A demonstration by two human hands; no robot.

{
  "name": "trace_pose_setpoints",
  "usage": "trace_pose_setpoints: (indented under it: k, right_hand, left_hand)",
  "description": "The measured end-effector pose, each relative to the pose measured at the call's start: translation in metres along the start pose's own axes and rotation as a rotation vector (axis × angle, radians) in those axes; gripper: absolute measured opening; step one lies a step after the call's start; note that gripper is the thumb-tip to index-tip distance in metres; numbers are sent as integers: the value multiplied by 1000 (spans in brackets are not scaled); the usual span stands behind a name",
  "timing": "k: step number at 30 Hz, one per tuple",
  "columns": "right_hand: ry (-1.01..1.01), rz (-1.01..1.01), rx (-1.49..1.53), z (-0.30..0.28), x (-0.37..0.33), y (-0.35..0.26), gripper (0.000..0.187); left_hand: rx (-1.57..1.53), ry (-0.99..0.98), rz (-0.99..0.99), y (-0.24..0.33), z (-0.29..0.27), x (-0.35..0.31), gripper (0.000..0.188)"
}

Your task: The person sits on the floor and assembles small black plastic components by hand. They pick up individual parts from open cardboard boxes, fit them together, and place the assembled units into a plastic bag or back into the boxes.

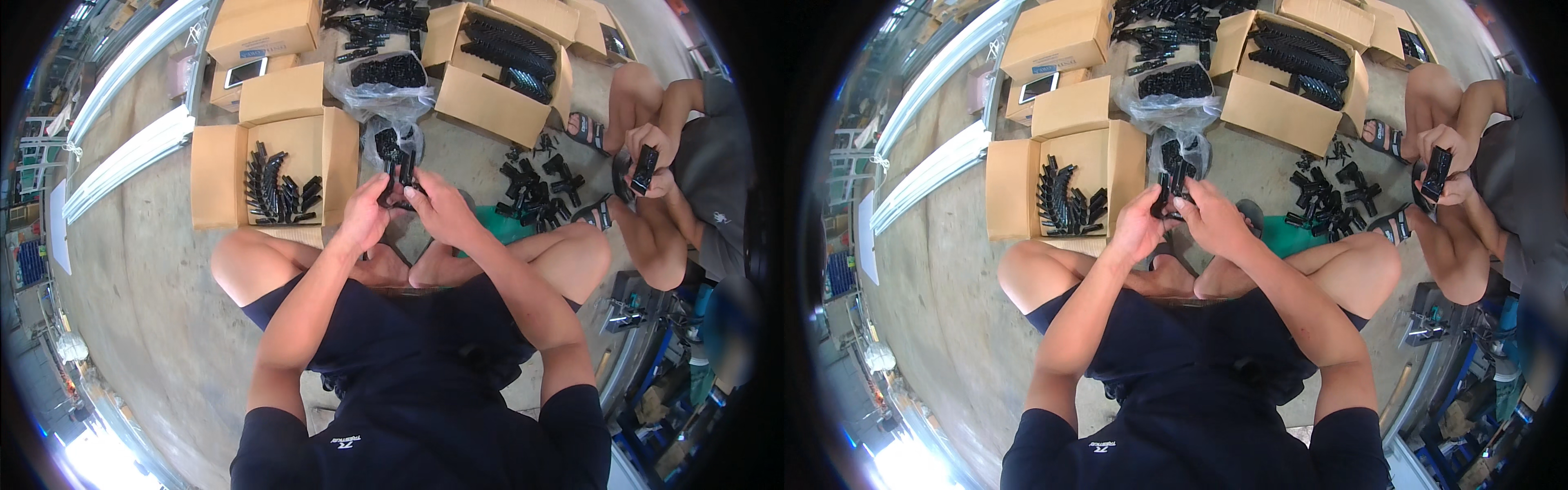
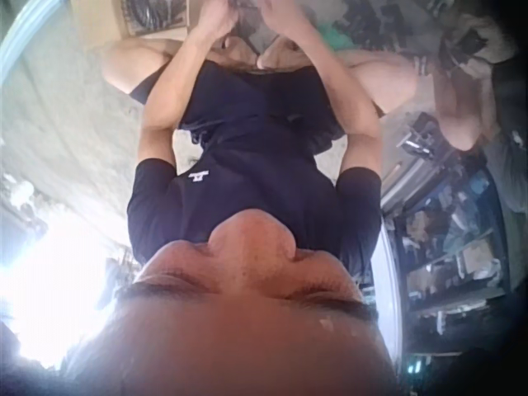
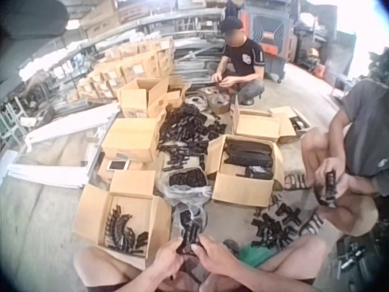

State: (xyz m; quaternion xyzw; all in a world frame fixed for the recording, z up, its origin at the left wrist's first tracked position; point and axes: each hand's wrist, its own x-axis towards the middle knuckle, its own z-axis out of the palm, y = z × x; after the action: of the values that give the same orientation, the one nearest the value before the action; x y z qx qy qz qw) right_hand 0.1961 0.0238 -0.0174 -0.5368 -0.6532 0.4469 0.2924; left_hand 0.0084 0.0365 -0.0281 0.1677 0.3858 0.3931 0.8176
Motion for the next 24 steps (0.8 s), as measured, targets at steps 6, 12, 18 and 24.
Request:
trace_pose_setpoints:
  k: [6,12,18,24]
  right_hand:
    - [36,-98,-204,-2,8,5,43]
    - [-46,16,-21,-1,10,-9,39]
    - [-75,164,204,4,11,2,41]
    - [-68,152,351,-3,11,5,41]
  left_hand:
    - [264,69,90,-3,-2,4,26]
    - [316,89,207,-5,-10,10,28]
    - [403,80,261,-5,-12,16,31]
    - [427,17,128,22,-2,7,33]
